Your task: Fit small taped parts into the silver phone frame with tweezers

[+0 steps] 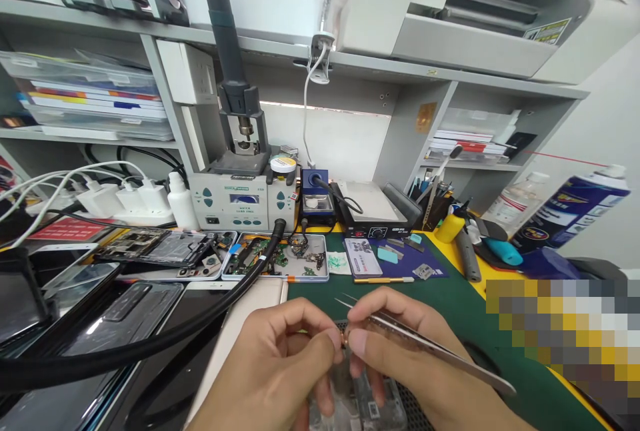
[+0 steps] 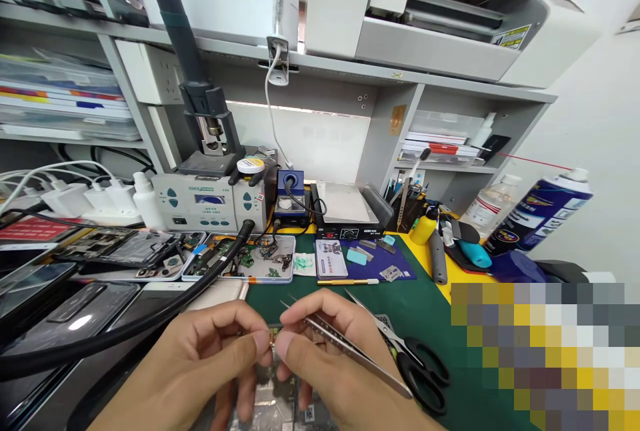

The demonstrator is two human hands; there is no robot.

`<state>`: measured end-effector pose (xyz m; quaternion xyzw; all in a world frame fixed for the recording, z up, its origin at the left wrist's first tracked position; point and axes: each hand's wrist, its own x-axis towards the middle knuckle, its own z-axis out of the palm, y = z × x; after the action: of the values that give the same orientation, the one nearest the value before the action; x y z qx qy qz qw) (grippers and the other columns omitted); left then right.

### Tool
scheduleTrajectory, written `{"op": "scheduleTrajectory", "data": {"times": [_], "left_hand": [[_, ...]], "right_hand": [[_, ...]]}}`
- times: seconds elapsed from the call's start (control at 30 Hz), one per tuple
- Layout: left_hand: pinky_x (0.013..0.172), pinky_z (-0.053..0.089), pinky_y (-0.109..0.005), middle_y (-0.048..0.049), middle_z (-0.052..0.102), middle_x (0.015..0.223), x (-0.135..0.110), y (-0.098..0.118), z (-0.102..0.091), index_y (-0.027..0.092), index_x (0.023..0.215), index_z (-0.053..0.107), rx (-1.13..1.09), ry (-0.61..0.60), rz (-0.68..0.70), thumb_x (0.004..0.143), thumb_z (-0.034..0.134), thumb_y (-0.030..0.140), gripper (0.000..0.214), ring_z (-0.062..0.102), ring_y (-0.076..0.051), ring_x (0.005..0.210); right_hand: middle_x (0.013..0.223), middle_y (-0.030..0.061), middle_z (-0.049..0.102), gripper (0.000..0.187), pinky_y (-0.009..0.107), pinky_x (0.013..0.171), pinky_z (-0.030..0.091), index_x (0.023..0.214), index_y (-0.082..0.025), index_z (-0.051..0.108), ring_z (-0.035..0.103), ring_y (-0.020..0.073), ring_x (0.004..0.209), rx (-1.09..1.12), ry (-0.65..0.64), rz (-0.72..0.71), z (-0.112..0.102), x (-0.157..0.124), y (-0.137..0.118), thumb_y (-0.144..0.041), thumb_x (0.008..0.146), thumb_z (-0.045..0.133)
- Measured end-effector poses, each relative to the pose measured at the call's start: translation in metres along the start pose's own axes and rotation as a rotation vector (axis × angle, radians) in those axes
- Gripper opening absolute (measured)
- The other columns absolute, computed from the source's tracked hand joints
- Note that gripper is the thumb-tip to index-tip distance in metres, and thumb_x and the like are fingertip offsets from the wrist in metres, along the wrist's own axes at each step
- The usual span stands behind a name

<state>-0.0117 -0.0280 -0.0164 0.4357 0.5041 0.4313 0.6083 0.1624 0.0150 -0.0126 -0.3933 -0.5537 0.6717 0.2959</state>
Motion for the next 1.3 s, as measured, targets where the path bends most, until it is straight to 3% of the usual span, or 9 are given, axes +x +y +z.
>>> {"op": "scheduleTrajectory", "data": {"times": [0.13,0.3,0.7,0.8,1.0,1.13,1.3], "left_hand": [[0.033,0.038,-0.012,0.0021,0.062,0.049,-0.003,0.010,0.001,0.017,0.068,0.061,-0.076,0.017,-0.017,0.079,0.066,0.038,0.024,0.052,-0.007,0.037],[0.033,0.038,-0.012,0.0013,0.061,0.045,-0.004,0.010,0.002,0.017,0.069,0.062,-0.099,0.050,-0.018,0.078,0.065,0.036,0.021,0.050,-0.008,0.038],[0.033,0.038,-0.013,0.0017,0.060,0.045,-0.006,0.011,0.002,0.017,0.066,0.061,-0.104,0.053,0.005,0.077,0.067,0.033,0.020,0.049,-0.008,0.039],[0.033,0.039,-0.013,0.0014,0.061,0.044,-0.005,0.010,0.001,0.017,0.066,0.061,-0.090,0.053,-0.008,0.077,0.067,0.034,0.021,0.048,-0.007,0.036],[0.032,0.041,-0.014,0.0013,0.061,0.045,-0.005,0.010,0.001,0.017,0.068,0.063,-0.065,0.083,0.017,0.077,0.066,0.036,0.021,0.051,-0.009,0.038],[0.032,0.041,-0.015,0.0014,0.062,0.050,-0.005,0.010,0.000,0.016,0.067,0.063,-0.057,0.096,0.015,0.075,0.066,0.034,0.021,0.051,-0.008,0.038],[0.032,0.041,-0.016,-0.0011,0.065,0.062,-0.004,0.011,-0.001,0.015,0.064,0.064,-0.098,0.104,0.006,0.072,0.067,0.032,0.020,0.055,-0.009,0.042]], "right_hand": [[0.072,0.0012,0.066,0.027,0.021,0.047,0.048,0.090,-0.017,0.064,0.061,0.0137,0.062,0.045,-0.076,-0.016,0.002,0.001,0.002,-0.042,0.084,0.071],[0.078,0.0033,0.066,0.030,0.018,0.044,0.046,0.086,-0.013,0.064,0.063,0.0125,0.062,0.056,-0.161,0.044,0.005,0.002,-0.005,-0.043,0.085,0.069],[0.076,0.0025,0.064,0.022,0.016,0.044,0.044,0.083,-0.014,0.065,0.064,0.0123,0.060,0.142,-0.205,0.103,0.002,0.000,-0.008,-0.036,0.087,0.068],[0.075,0.0032,0.065,0.026,0.017,0.043,0.044,0.086,-0.014,0.066,0.064,0.0125,0.058,0.129,-0.178,0.089,-0.001,0.001,-0.011,-0.039,0.089,0.065],[0.082,0.0051,0.071,0.023,0.026,0.052,0.051,0.106,-0.017,0.059,0.068,0.0158,0.063,-0.045,-0.059,-0.123,-0.008,-0.005,-0.023,-0.038,0.097,0.054],[0.090,0.0077,0.076,0.020,0.030,0.065,0.055,0.104,-0.019,0.055,0.070,0.0175,0.074,-0.182,-0.024,-0.128,-0.011,-0.012,-0.030,-0.036,0.095,0.060],[0.080,0.0053,0.078,0.021,0.029,0.066,0.059,0.105,-0.023,0.069,0.072,0.0186,0.070,-0.183,0.035,-0.156,-0.020,-0.015,-0.025,-0.032,0.086,0.072]]}}
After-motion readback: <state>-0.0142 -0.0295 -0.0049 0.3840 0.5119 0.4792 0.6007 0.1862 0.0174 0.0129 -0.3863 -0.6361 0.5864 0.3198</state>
